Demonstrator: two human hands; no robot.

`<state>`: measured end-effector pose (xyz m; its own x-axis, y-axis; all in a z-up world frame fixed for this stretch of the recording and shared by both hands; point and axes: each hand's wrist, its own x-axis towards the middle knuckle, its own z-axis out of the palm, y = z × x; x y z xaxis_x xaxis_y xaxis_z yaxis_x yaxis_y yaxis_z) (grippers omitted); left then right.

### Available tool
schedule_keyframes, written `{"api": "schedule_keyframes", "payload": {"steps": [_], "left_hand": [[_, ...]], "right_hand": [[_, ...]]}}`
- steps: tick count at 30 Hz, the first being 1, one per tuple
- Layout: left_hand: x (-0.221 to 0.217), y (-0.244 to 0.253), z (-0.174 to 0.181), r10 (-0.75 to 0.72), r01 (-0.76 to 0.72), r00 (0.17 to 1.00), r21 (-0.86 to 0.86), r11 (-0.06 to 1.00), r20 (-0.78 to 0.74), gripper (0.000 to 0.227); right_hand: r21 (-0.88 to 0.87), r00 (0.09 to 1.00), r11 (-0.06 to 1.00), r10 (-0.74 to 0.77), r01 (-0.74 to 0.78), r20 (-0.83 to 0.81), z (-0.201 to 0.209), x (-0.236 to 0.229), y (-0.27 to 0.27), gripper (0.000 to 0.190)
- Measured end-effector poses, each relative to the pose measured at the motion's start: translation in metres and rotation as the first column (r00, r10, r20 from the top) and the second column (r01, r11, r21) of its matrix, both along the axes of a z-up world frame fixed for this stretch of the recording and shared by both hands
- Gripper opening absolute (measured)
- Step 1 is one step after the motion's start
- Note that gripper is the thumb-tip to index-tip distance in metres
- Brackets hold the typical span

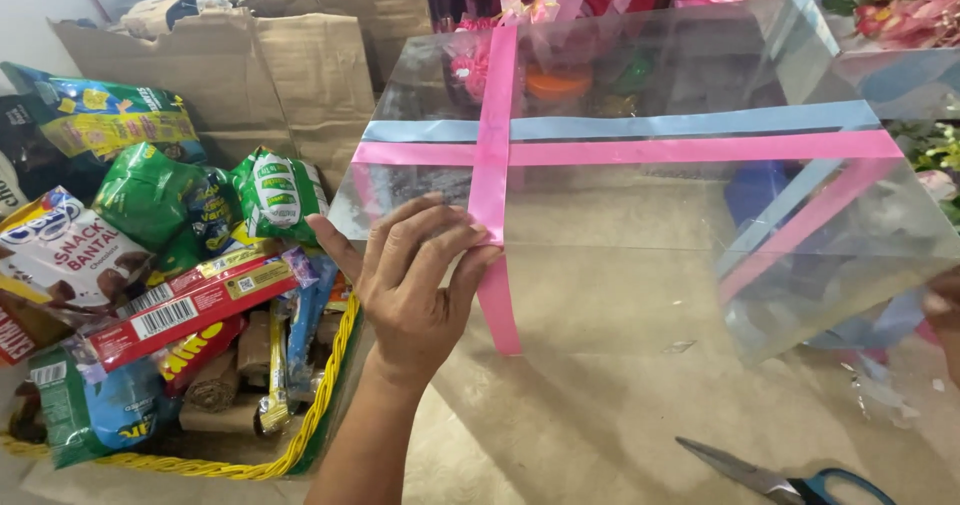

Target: Applying decorative pink and blue ribbons to a clear plastic gift box using scissors and adhesive.

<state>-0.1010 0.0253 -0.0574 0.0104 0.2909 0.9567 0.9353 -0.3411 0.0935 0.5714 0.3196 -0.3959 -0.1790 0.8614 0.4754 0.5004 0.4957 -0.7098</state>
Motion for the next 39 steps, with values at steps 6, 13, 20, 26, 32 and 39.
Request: {"api": "schedule_keyframes", "payload": {"steps": [6, 13, 20, 26, 32, 39], "left_hand": [[-0.021, -0.025, -0.043, 0.196, -0.196, 0.98, -0.002, 0.981, -0.01, 0.082], [-0.036, -0.036, -0.083, 0.197, -0.182, 0.973, -0.123, 0.976, 0.123, 0.137], [-0.02, -0.014, -0.118, 0.259, -0.209, 0.938, -0.219, 0.953, 0.231, 0.148], [-0.02, -0.02, -0.129, 0.238, -0.159, 0.931, -0.278, 0.947, 0.278, 0.139], [-0.019, -0.061, -0.117, 0.175, -0.066, 0.924, -0.307, 0.949, 0.341, 0.131], [-0.02, -0.078, -0.121, 0.378, 0.406, 0.153, -0.406, 0.818, 0.913, 0.105]], "right_hand": [[-0.029, 0.968, 0.983, -0.174, 0.182, 0.178, 0.186, -0.177, -0.176, 0.024], [-0.11, 0.982, 0.979, -0.162, 0.172, 0.094, 0.246, -0.247, -0.217, 0.051], [-0.011, 0.899, 0.98, -0.178, 0.199, 0.4, 0.298, -0.288, -0.226, 0.048], [-0.156, 0.97, 0.972, -0.141, 0.173, 0.199, 0.291, -0.29, -0.226, 0.048], [-0.256, 0.954, 0.931, -0.206, 0.259, 0.216, 0.279, -0.287, -0.227, 0.059], [-0.53, 0.828, 0.711, -0.133, 0.462, 0.544, 0.304, -0.303, -0.244, 0.063]]}}
